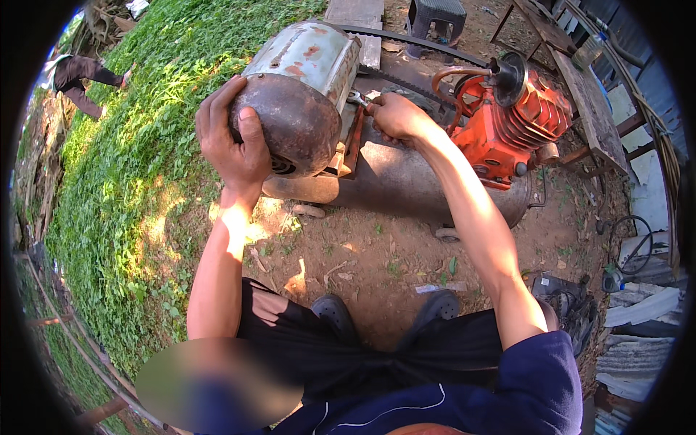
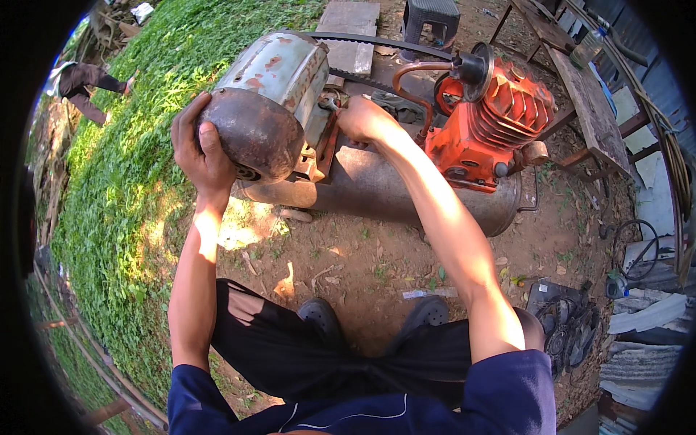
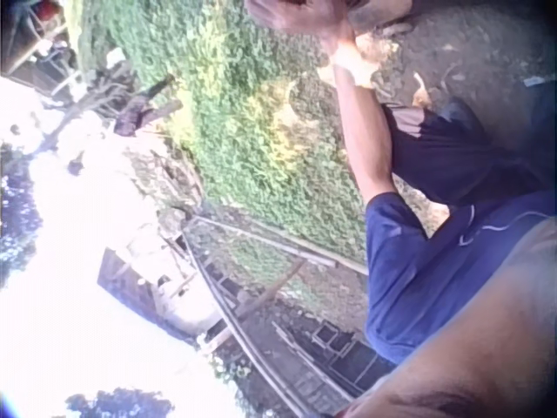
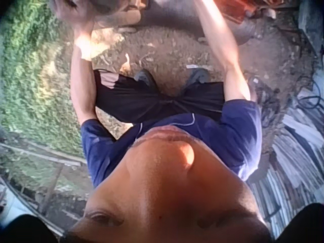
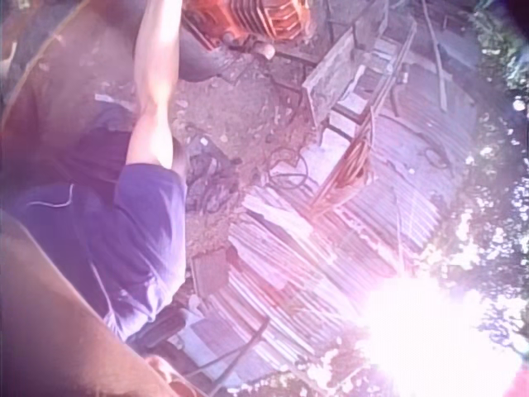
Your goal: The person uses a wrench to tighten or loosen bolts on an air compressor motor and then untangles a power cord.
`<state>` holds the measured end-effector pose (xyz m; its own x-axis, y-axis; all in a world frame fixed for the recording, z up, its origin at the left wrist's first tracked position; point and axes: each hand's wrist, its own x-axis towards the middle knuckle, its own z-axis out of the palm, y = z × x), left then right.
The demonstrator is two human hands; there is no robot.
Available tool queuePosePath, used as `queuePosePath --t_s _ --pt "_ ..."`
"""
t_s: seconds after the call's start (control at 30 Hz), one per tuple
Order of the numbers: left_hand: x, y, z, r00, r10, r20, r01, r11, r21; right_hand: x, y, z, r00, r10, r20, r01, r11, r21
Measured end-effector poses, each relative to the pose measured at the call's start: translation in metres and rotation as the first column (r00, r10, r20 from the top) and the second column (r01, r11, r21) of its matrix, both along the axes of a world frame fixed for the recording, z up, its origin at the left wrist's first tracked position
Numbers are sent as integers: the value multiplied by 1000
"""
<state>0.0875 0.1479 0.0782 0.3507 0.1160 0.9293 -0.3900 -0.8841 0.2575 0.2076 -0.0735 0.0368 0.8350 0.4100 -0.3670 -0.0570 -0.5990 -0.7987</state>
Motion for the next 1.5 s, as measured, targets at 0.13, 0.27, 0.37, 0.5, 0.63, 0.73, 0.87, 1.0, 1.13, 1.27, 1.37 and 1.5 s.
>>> queuePosePath --t_s 0.13,0.27,0.37,0.5,0.63,0.73,0.87,1.0,1.13,1.27,1.37,1.5 --pt "-1 0 -1 1000 -6 -14 6 1000 -16 -19 -1 -11 978 -128 -165 171 946 276" --pt "-3 0 1 999 8 -50 -6 1000 24 -27 -5 -39 965 -213 -149 258 864 433" --pt "-3 -3 2 998 6 -60 -5 1000 13 -29 -1 -53 950 -309 53 263 879 397" --pt "-3 -1 2 998 -20 -56 18 999 -36 -27 7 -50 909 -277 312 221 954 202" --pt "-1 -1 -1 999 -21 -38 19 999 -39 -18 3 -20 909 -165 382 190 981 -28" --pt "0 -4 0 1000 -12 -27 10 999 -47 -10 1 -22 923 -158 352 156 987 35" --pt "0 -7 1 1000 15 -12 -15 999 -48 -19 -1 -30 970 -243 10 231 933 276" --pt "1 -5 -1 1000 21 10 -21 999 -45 -20 -4 -32 845 -190 -500 418 817 397" --pt "4 -4 -4 999 36 39 -35 999 -29 -25 -6 -34 878 -184 -443 390 811 436" --pt "5 -7 -4 997 56 56 -55 998 -18 -28 -2 -37 931 -221 -292 322 874 365" --pt "5 -8 -3 994 75 75 -75 997 -4 -26 2 -45 933 -290 -216 349 878 327" --pt "7 -8 -4 991 94 93 -95 995 4 -30 11 -49 916 -341 -212 397 847 352"
